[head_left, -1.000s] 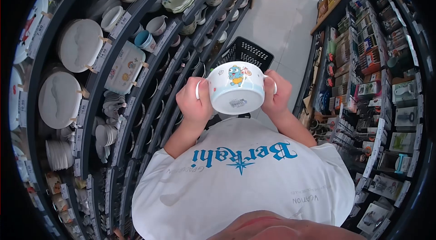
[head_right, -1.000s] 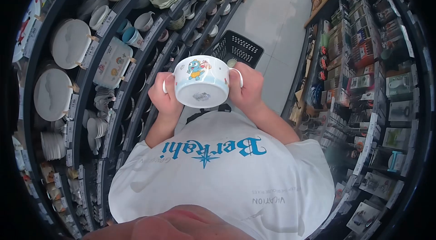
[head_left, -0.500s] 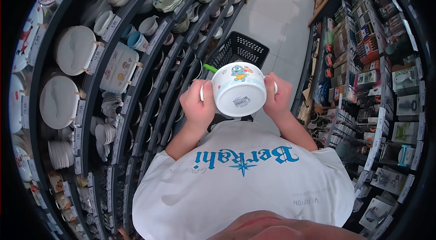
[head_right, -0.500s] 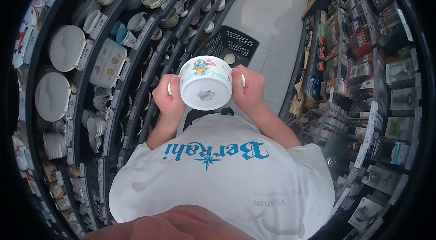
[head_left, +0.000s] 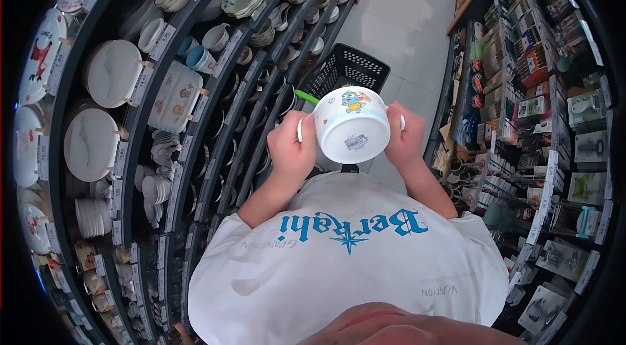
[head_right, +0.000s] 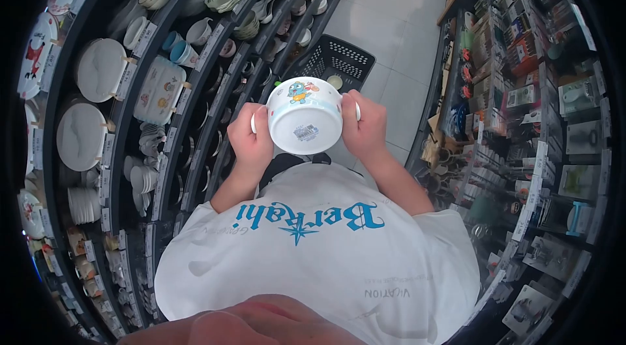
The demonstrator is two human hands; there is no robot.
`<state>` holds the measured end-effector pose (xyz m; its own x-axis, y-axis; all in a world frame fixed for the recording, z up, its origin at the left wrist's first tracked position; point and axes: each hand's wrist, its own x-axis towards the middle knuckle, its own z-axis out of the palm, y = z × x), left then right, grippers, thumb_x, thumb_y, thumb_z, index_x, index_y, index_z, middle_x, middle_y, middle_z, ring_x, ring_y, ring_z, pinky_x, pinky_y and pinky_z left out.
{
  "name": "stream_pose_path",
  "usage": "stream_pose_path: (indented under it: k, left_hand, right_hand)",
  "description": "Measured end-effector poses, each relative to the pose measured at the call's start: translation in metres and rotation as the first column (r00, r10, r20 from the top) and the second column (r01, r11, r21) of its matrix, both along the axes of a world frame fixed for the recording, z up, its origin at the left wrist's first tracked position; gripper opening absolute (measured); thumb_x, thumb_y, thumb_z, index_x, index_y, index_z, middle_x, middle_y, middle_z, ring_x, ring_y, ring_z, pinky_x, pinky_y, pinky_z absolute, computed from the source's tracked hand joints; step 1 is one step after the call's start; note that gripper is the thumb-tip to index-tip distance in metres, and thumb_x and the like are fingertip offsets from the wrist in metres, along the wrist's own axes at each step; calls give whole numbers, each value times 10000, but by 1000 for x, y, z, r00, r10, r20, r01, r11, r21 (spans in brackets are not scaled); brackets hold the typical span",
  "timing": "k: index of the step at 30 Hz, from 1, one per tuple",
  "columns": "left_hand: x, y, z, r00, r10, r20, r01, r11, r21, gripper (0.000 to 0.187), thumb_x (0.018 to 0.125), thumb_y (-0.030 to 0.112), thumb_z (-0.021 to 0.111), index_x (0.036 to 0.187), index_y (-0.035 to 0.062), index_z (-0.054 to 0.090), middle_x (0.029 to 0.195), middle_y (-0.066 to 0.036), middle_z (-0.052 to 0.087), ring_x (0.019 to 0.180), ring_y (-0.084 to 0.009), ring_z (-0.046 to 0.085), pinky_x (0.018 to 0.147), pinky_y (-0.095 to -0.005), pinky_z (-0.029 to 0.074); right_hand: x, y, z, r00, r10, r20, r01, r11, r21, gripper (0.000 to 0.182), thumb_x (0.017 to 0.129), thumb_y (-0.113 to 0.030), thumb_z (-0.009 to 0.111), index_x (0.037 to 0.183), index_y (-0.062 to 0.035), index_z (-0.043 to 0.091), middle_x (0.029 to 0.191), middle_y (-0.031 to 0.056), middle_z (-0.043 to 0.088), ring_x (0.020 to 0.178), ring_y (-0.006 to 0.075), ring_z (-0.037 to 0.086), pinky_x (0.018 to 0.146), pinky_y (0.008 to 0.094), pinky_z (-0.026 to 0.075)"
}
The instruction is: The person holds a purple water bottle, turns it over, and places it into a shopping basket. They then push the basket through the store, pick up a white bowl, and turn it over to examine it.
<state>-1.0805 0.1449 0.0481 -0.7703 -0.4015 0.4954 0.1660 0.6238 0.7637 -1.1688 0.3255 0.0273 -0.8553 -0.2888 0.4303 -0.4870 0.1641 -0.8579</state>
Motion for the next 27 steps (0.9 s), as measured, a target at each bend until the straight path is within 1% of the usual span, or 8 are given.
stream_pose_path:
  k: [6, 9, 11, 16, 22, 24, 26, 27]
  left_hand:
    - [7, -7, 0, 1000, 14, 19, -15, 1000, 24, 144, 886, 101, 566, 785, -1, 579, 629, -128, 593, 523, -224, 591, 497, -302, 432]
    - [10, -9, 2, 999, 26, 26, -26, 999, -21, 135, 883, 100, 566, 793, 0, 578, 629, -130, 591, 523, -241, 590, 495, -309, 431]
    - [12, -8, 2, 999, 37, 2, -37, 998, -47, 127, 879, 92, 566, 792, -1, 575, 623, -133, 586, 522, -256, 588, 494, -315, 433]
    - [14, -9, -4, 999, 42, -13, -43, 997, -59, 124, 871, 85, 569, 783, -1, 572, 615, -132, 581, 513, -253, 585, 487, -319, 430]
    - [15, -8, -7, 996, 36, -77, -41, 997, -67, 110, 860, 79, 581, 786, -2, 574, 611, -121, 577, 500, -244, 575, 478, -320, 429]
    - [15, -6, -8, 995, 30, -90, -36, 997, -65, 107, 858, 77, 583, 786, -2, 575, 611, -118, 576, 498, -241, 572, 476, -319, 429]
    - [15, -5, -9, 998, 25, -62, -30, 996, -83, 168, 907, 108, 533, 791, -2, 582, 660, -97, 599, 544, -153, 582, 514, -263, 427]
    - [15, -4, -7, 998, 23, -63, -28, 996, -84, 168, 907, 108, 533, 791, -2, 582, 660, -97, 599, 544, -153, 582, 514, -263, 427]
  right_hand:
    - [0, -8, -1, 998, -2, -67, 4, 1000, 30, 293, 930, -147, 474, 680, 2, 511, 549, 134, 478, 446, 252, 462, 449, 343, 346]
    - [-3, -12, -5, 996, 13, -93, -11, 1000, 22, 281, 926, -130, 473, 681, 3, 504, 561, 135, 482, 457, 261, 474, 455, 346, 353]
    - [-4, -15, -5, 996, 27, -87, -27, 1000, 10, 273, 924, -123, 473, 684, 4, 501, 567, 136, 485, 463, 265, 477, 457, 346, 355]
    - [-3, -13, -6, 996, 51, -67, -51, 999, 10, 254, 919, -110, 476, 694, 5, 497, 581, 136, 491, 476, 274, 486, 460, 344, 358]
    - [-5, -12, -8, 992, 82, -101, -82, 997, 3, 254, 917, -112, 475, 690, 0, 498, 584, 131, 488, 476, 271, 482, 459, 342, 356]
    - [-7, -10, -6, 987, 67, -148, -66, 998, 13, 259, 918, -114, 472, 685, -2, 497, 580, 129, 481, 472, 269, 476, 458, 341, 353]
    - [-8, -8, -7, 985, 67, -158, -67, 998, 4, 262, 919, -114, 471, 682, -3, 495, 577, 126, 478, 470, 266, 475, 456, 340, 352]
    - [-9, -7, -8, 984, 69, -164, -70, 998, -4, 266, 919, -115, 469, 679, -4, 494, 574, 124, 475, 469, 263, 474, 455, 339, 351]
